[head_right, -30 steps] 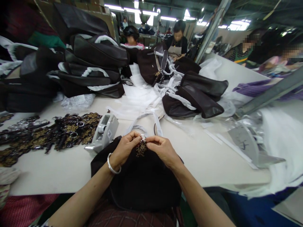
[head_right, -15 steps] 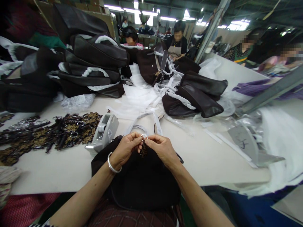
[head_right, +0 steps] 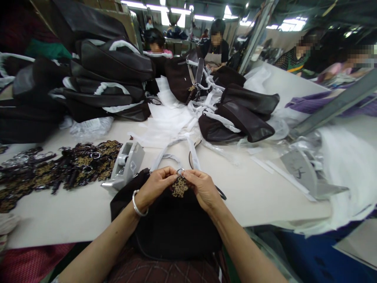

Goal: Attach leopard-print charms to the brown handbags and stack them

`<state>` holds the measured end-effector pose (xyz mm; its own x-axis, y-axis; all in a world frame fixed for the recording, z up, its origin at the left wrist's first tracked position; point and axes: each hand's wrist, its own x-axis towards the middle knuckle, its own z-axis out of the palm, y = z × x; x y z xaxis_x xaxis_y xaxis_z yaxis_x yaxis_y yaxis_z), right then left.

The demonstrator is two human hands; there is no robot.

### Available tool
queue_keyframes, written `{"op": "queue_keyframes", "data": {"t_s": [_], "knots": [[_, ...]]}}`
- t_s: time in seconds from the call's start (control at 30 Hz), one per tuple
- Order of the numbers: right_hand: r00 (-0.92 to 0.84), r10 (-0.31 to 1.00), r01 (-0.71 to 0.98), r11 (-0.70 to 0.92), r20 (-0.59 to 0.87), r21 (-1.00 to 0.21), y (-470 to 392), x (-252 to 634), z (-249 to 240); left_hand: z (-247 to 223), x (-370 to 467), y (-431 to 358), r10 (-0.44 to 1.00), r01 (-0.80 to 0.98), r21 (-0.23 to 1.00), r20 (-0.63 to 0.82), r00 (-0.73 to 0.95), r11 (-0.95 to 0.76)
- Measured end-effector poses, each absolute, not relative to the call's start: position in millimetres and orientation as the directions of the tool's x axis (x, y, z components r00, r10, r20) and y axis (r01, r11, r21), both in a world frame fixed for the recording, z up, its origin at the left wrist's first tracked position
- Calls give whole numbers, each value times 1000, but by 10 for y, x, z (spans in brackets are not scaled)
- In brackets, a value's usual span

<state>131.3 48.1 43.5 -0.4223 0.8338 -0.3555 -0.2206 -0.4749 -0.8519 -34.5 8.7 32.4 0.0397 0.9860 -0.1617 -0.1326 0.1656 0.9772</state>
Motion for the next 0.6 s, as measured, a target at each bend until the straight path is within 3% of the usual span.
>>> {"op": "queue_keyframes", "data": {"t_s": [0.43, 0.6], "knots": [[-349, 884, -148, -381, -312, -913, 362, 1397, 382, 287, -278, 74, 988, -57, 987, -153, -24, 151], [-299, 915, -111, -316, -272, -942, 365, 1465, 385, 342, -300, 65, 982, 36, 990, -143, 124, 139]]}}
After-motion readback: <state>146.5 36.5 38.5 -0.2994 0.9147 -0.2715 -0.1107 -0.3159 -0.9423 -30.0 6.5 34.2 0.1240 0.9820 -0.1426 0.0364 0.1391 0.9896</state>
